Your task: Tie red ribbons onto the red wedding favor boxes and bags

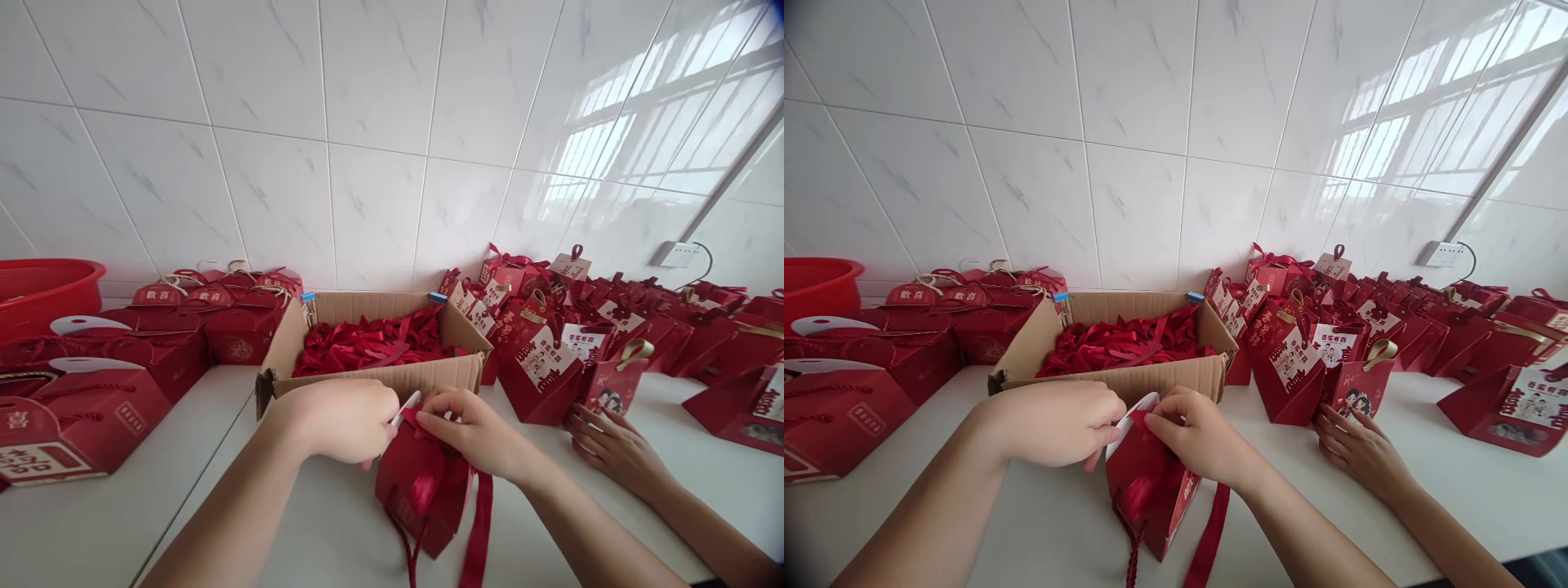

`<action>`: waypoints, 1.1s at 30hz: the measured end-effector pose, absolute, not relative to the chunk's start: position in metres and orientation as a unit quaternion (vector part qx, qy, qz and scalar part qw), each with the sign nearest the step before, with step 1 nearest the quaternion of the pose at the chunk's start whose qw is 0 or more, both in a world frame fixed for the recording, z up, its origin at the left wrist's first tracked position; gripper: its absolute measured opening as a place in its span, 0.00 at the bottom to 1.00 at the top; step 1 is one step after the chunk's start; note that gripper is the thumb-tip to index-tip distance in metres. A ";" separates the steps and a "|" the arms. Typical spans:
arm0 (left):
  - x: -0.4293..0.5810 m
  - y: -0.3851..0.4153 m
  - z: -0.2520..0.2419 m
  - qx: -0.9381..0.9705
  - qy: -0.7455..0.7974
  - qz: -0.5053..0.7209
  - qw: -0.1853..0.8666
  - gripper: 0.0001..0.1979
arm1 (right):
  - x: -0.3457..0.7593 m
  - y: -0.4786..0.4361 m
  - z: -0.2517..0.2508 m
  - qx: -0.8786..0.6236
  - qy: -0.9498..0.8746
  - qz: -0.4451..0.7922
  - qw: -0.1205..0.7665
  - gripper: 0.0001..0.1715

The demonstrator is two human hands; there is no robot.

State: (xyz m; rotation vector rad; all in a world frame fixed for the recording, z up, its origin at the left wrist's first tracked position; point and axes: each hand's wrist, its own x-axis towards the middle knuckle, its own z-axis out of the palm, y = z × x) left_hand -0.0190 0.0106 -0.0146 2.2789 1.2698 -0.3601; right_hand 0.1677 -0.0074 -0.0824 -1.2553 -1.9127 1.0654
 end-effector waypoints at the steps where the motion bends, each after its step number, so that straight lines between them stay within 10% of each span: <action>1: -0.019 0.009 -0.014 0.840 0.464 -0.131 0.250 0.16 | 0.168 -0.007 -0.081 -0.472 -0.727 0.400 0.297 0.18; 18: -0.024 0.021 -0.011 0.857 0.464 -0.023 0.222 0.08 | 0.168 -0.007 -0.078 -0.452 -0.732 0.418 0.291 0.19; 27: -0.060 0.011 0.023 0.663 0.376 0.561 0.323 0.05 | 0.222 -0.052 -0.086 -0.557 -0.653 0.331 0.394 0.18; 33: -0.059 0.009 0.026 0.593 0.362 0.654 0.300 0.05 | 0.238 -0.072 -0.120 -0.536 -0.686 0.405 0.279 0.20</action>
